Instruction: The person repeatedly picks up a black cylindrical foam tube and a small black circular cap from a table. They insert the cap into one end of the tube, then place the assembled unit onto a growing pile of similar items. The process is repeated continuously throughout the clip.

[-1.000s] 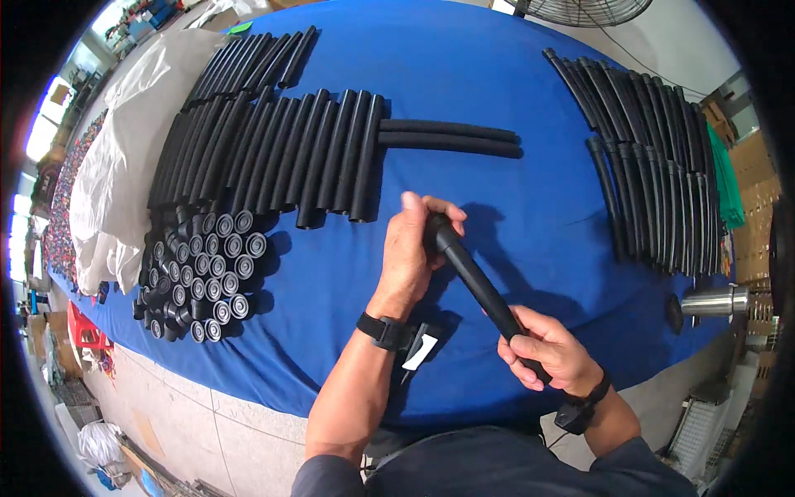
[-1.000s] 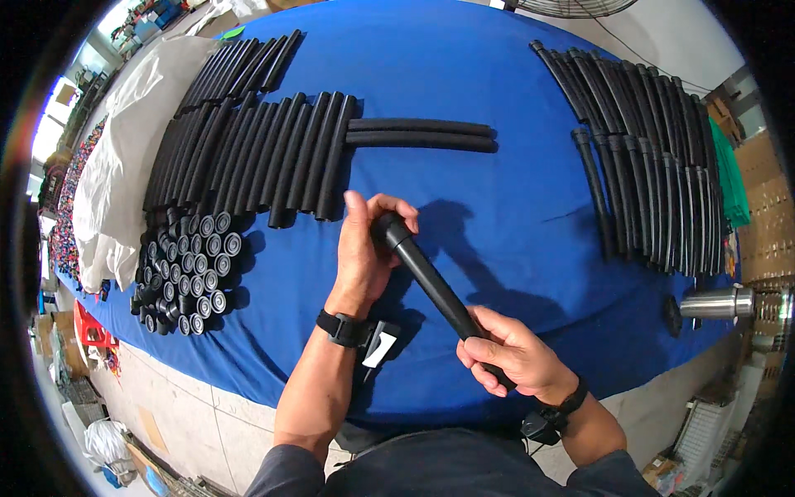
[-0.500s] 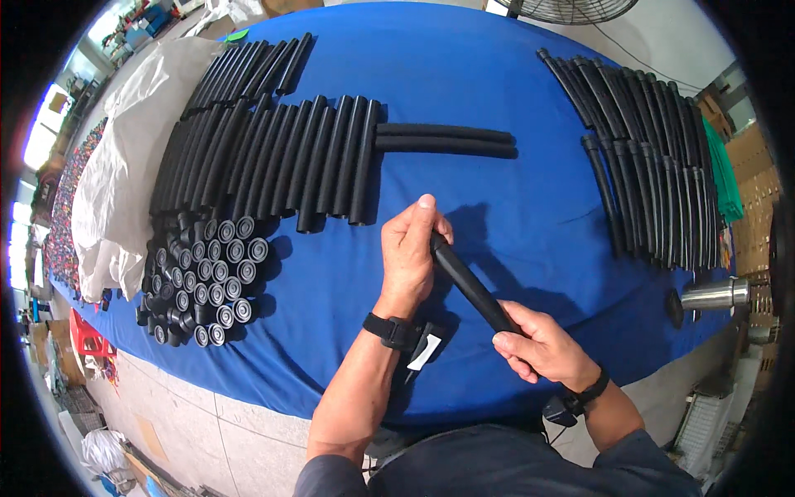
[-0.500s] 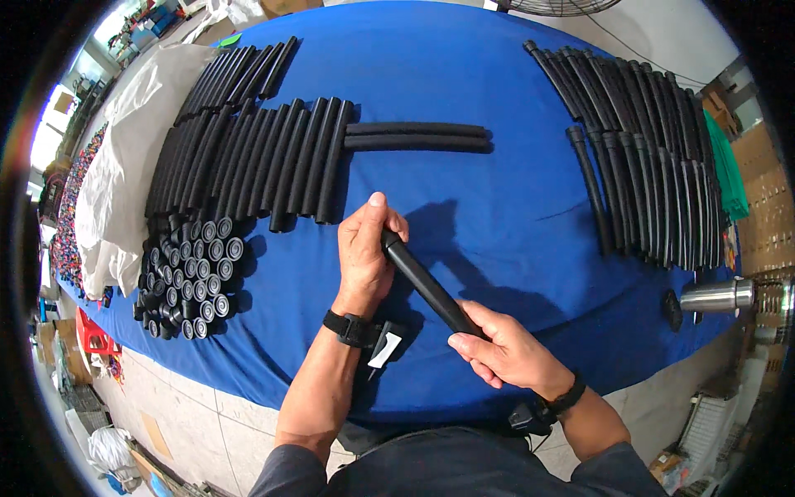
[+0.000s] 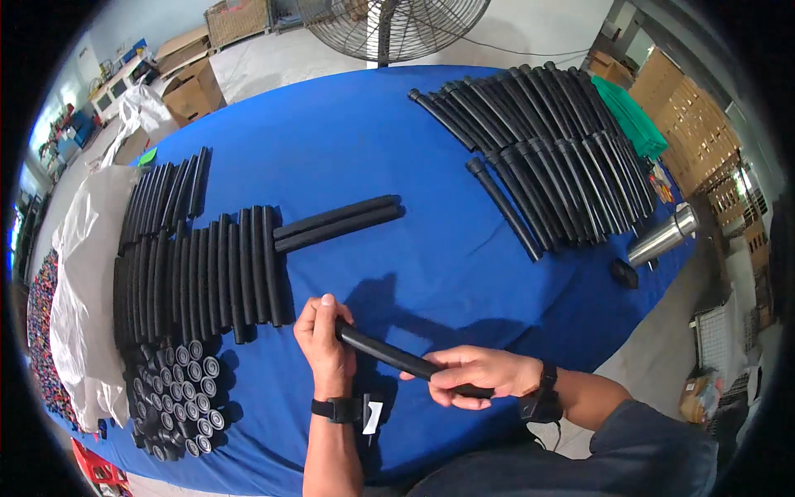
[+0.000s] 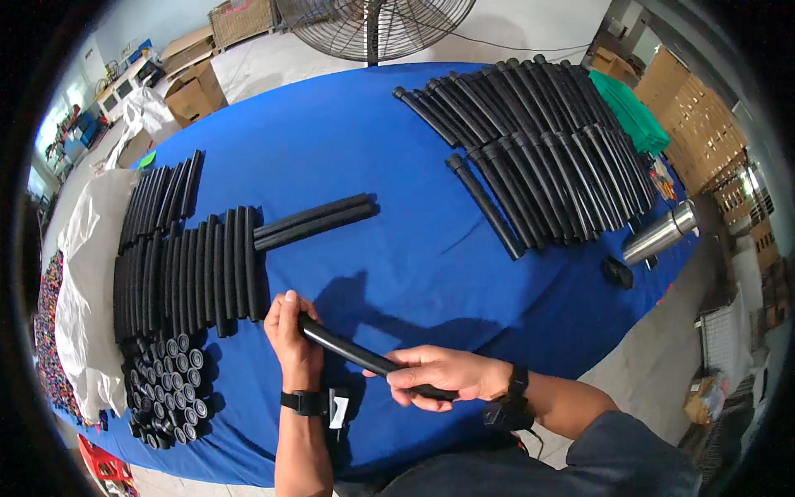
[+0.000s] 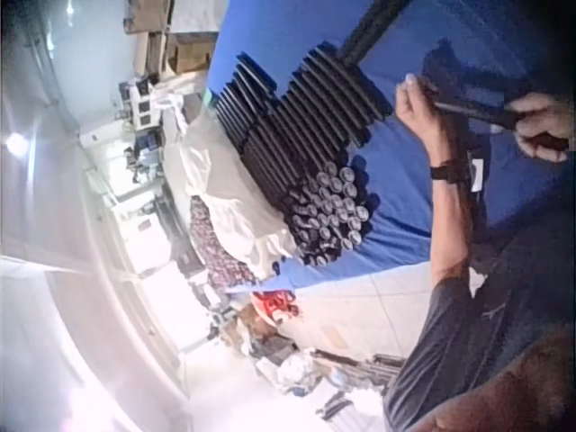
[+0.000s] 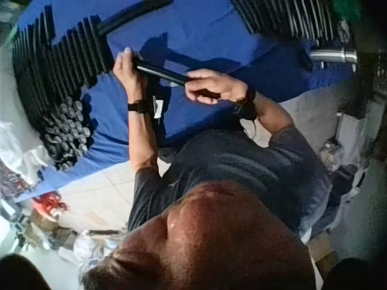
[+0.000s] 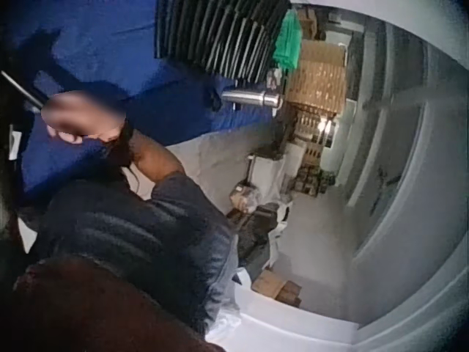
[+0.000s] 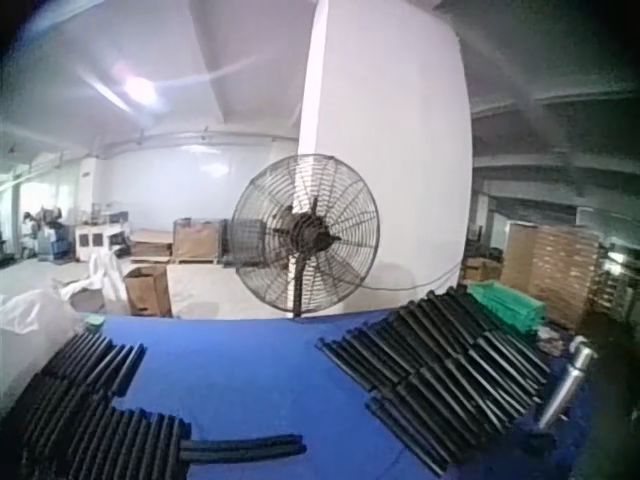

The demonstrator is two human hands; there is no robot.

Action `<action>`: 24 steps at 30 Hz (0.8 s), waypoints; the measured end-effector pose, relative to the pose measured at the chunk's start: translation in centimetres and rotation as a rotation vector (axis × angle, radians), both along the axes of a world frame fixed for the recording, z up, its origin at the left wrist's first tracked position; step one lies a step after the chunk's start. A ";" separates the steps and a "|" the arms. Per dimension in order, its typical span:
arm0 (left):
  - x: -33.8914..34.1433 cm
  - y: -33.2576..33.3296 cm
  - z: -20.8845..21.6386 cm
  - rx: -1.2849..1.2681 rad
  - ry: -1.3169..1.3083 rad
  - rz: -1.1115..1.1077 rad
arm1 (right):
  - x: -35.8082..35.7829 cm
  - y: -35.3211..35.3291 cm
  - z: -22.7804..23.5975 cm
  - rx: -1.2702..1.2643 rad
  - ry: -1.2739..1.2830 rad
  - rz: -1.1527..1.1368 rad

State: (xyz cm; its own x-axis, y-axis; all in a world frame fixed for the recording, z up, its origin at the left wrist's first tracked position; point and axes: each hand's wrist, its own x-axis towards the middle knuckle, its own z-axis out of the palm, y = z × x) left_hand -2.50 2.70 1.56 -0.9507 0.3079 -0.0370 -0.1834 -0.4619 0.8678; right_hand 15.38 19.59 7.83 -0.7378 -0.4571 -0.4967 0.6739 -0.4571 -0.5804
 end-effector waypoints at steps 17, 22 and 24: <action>0.0 -0.4 0.0 0.011 -0.008 -0.023 | 0.2 -1.0 0.3 0.356 0.200 0.011; -0.2 0.0 -0.1 -0.067 0.009 0.046 | 0.2 -1.1 -0.8 1.015 0.670 0.055; -0.2 -0.5 -0.3 -0.048 -0.003 0.032 | 0.0 -1.3 -0.2 1.012 0.640 0.060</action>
State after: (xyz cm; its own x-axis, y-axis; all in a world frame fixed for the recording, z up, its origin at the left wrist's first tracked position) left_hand -2.65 2.22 1.28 -0.9598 0.2754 -0.0540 -0.1720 -0.4254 0.8885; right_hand 15.34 18.30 7.64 -0.9729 -0.1132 -0.2016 0.1366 0.4220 -0.8962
